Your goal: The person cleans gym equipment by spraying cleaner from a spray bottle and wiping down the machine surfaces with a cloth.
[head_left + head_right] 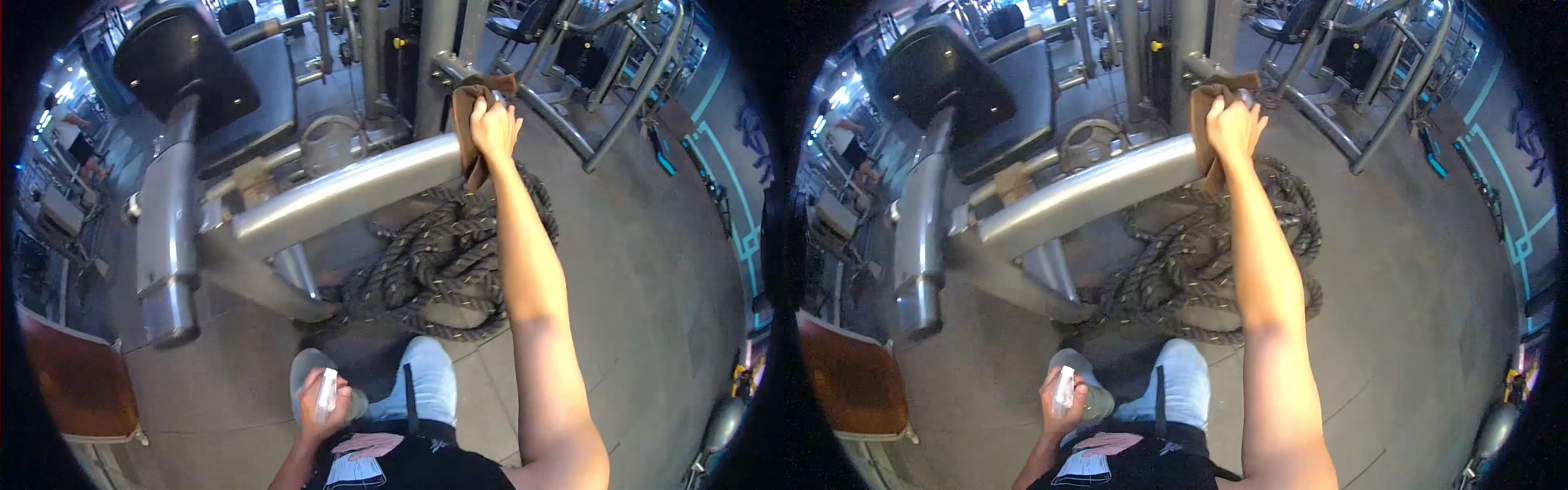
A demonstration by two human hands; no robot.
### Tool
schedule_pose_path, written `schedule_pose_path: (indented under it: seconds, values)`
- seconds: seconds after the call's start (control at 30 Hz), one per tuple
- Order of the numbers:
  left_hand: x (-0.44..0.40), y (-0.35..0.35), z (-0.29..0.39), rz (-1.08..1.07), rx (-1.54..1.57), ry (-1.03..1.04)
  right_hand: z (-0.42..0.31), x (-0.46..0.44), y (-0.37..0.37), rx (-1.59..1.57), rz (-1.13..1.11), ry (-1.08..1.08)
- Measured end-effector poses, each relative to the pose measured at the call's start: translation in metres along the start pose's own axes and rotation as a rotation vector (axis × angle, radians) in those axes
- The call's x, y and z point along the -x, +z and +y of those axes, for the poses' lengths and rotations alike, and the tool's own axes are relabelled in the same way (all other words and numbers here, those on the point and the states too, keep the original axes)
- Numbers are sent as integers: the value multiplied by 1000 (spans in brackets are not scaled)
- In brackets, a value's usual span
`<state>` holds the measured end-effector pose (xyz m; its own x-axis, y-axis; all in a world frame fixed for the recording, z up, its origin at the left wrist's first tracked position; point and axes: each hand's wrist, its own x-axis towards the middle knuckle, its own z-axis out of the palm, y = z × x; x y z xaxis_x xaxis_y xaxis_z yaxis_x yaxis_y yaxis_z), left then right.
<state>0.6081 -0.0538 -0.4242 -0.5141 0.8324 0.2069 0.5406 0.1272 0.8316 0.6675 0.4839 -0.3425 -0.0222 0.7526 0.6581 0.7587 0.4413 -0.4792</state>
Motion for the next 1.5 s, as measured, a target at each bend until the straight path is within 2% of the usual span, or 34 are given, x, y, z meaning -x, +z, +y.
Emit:
schedule_pose_path:
  seconds: [0.07, 0.13, 0.2, 0.23, 0.27, 0.33, 0.4, 0.47, 0.5, 0.57, 0.6, 0.67, 0.7, 0.73, 0.77, 0.8, 0.83, 0.87, 0.9, 1.0, 1.07, 1.1, 1.13, 1.2, 1.27, 1.3, 1.37, 1.4, 1.43, 1.5]
  values:
    - [22, -17, 4, 62, -4, 79, -32, 24, -36, -40, -53, -140]
    - [41, -32, -1, 114, 29, 26, -56, 67, -35, 19, 27, -414]
    - [52, -46, -1, 132, 38, -21, -92, 118, -34, -278, 123, -612]
    - [54, -52, -7, 116, 15, 2, -98, 122, -39, -236, 43, -618]
    - [56, -53, -7, 114, -4, 0, -98, 108, -48, -103, -135, -602]
    - [52, -64, 1, 99, -45, -11, -104, 74, -56, 62, -491, -500]
    - [54, -76, 20, 66, -100, -95, -122, 49, -53, 251, -734, -361]
    - [52, -88, 39, 43, -156, -94, -155, 49, -46, 456, -1078, -608]
    - [50, -94, 54, 47, -103, -110, -187, 63, -61, 396, -1123, -458]
    - [59, -100, 77, 30, -7, -280, -224, 108, -67, 236, -1030, -712]
    - [52, -105, 90, 26, 36, -361, -246, 125, -75, 109, -1141, -630]
    - [31, -120, 126, -78, -16, -320, -227, 191, -71, -269, -578, -574]
    - [22, -124, 149, -82, -15, -339, -215, 190, -80, -269, -640, -588]
    - [16, -127, 168, -76, -13, -360, -201, 184, -88, -136, -613, -619]
    - [14, -129, 178, -53, 0, -295, -182, 178, -86, -114, -560, -515]
    - [11, -131, 193, -42, 26, -347, -160, 165, -88, 1, -586, -386]
    - [9, -129, 208, -29, 51, -394, -139, 146, -93, -17, -590, -162]
    - [3, -128, 222, -19, 72, -441, -116, 133, -91, 136, -532, -74]
    - [-4, -124, 234, -30, 19, -422, -96, 115, -84, 134, -533, 49]
    - [-24, -94, 266, -48, -101, -400, -56, 49, -59, 62, -418, 322]
    - [-36, -60, 281, -44, -127, -451, -49, -6, -46, 31, -550, 518]
    - [-40, -37, 290, 24, -79, -482, -37, -34, -39, -13, -605, 585]
    - [-44, -11, 301, 95, -33, -524, -15, -53, -25, -174, -616, 623]
    - [-59, 56, 321, 220, -14, -589, 23, -90, 1, -297, -825, 463]
    - [-80, 112, 356, 260, -85, -671, 39, -121, 12, -89, -998, 141]
    - [-85, 147, 363, 391, -1, -759, 43, -119, 22, -129, -953, 83]
    - [-101, 198, 396, 405, 16, -802, 47, -106, 18, -263, -860, 8]
    - [-110, 215, 407, 407, 21, -809, 53, -92, 8, -290, -783, -124]
    - [-115, 231, 414, 403, 30, -757, 58, -77, -10, -368, -860, -164]
    - [-137, 260, 438, 443, 102, -817, 60, -70, -29, -445, -965, -265]
